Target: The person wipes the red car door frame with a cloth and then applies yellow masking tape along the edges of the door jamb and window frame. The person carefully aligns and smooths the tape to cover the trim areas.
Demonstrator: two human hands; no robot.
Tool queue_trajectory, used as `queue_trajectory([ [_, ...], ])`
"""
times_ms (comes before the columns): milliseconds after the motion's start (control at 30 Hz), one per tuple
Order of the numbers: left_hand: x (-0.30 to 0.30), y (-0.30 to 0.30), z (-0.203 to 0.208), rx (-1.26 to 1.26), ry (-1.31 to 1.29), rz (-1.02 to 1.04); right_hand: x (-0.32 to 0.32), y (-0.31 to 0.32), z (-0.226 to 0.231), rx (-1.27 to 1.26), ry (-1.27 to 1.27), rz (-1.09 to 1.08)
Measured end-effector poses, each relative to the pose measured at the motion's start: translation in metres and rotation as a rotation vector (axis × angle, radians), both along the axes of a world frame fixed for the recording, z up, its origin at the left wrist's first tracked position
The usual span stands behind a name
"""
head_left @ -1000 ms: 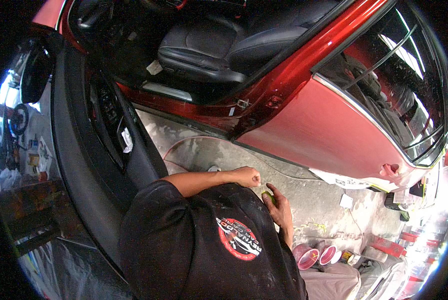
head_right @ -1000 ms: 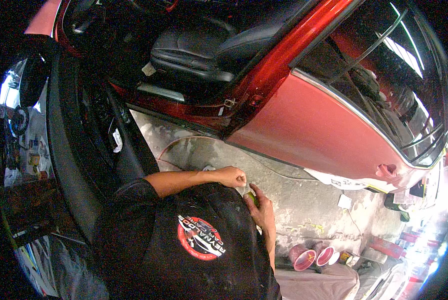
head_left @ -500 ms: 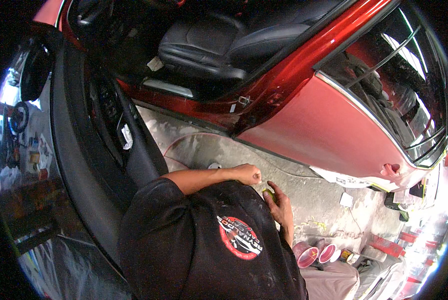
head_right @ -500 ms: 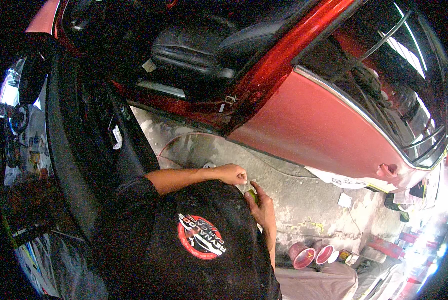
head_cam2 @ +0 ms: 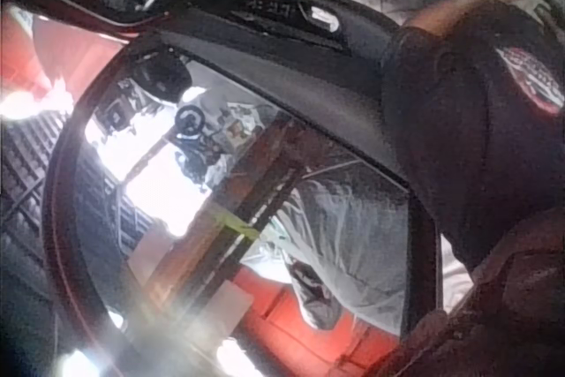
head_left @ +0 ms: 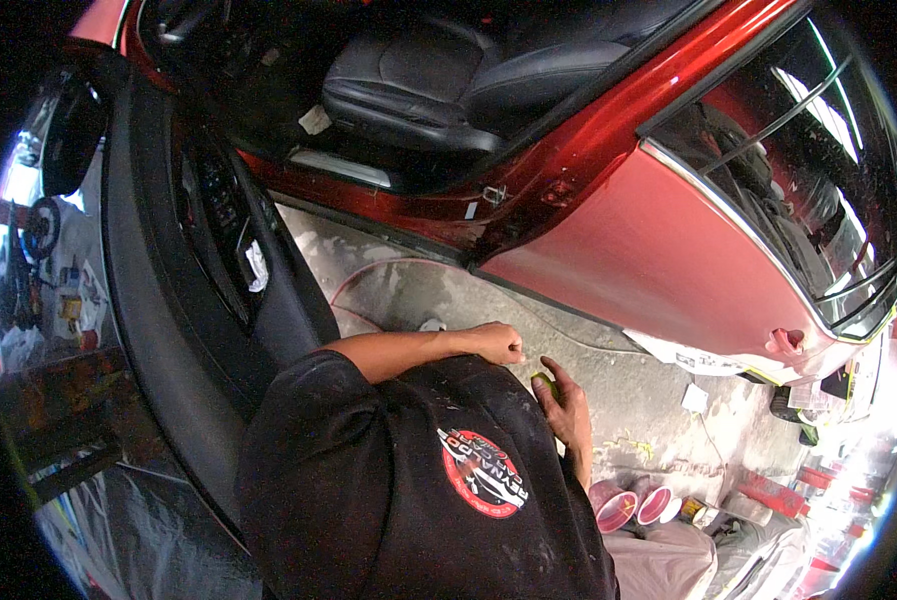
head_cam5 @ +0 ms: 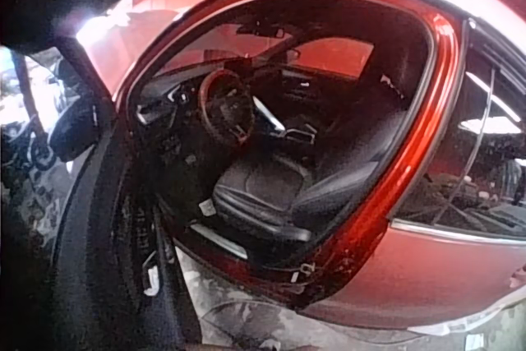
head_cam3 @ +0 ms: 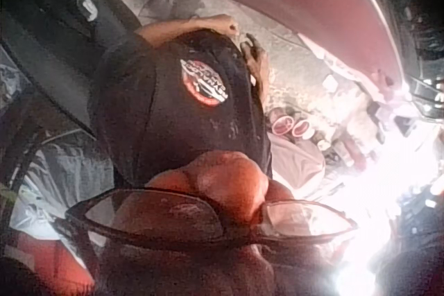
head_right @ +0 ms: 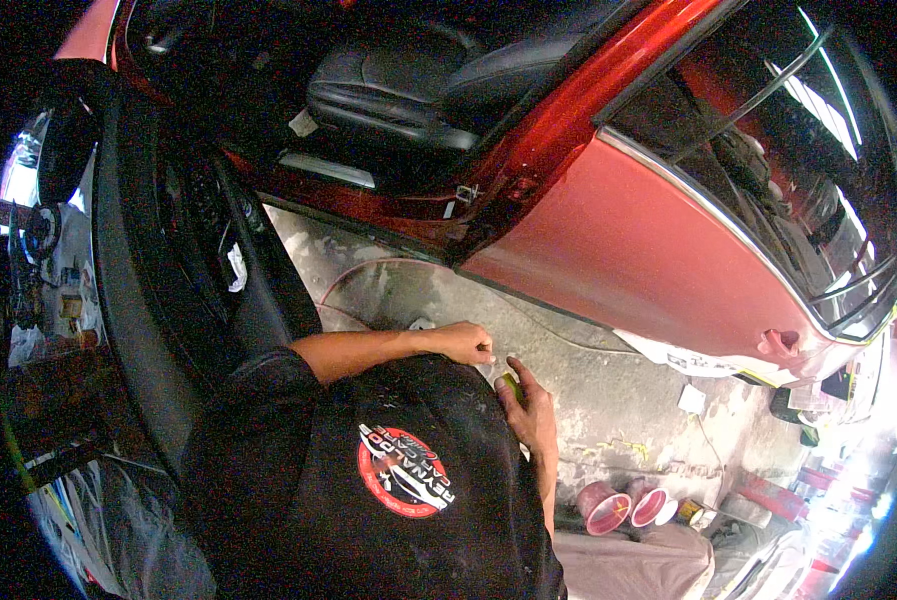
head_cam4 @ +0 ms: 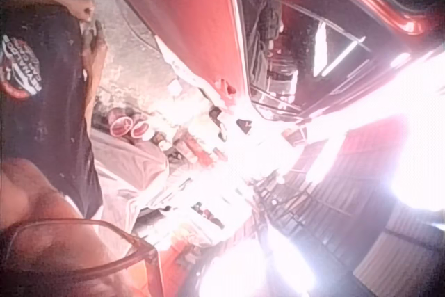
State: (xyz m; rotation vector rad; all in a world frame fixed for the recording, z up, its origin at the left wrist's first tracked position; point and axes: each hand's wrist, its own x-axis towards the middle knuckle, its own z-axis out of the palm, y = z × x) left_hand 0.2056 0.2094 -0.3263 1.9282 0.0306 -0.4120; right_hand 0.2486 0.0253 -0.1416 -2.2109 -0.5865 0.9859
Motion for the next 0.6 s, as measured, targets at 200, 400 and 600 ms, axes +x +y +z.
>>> queue_trajectory([
  [200,0.001,0.002,0.001,0.068,-0.001,-0.061,0.001,0.002,0.001,0.021,0.024,-0.024],
  [400,0.001,0.002,0.007,0.117,-0.013,-0.107,0.001,0.002,0.001,0.028,0.034,-0.029],
  [600,0.0,0.002,0.009,0.125,-0.004,-0.088,0.0,0.002,0.003,0.017,0.038,-0.022],
])
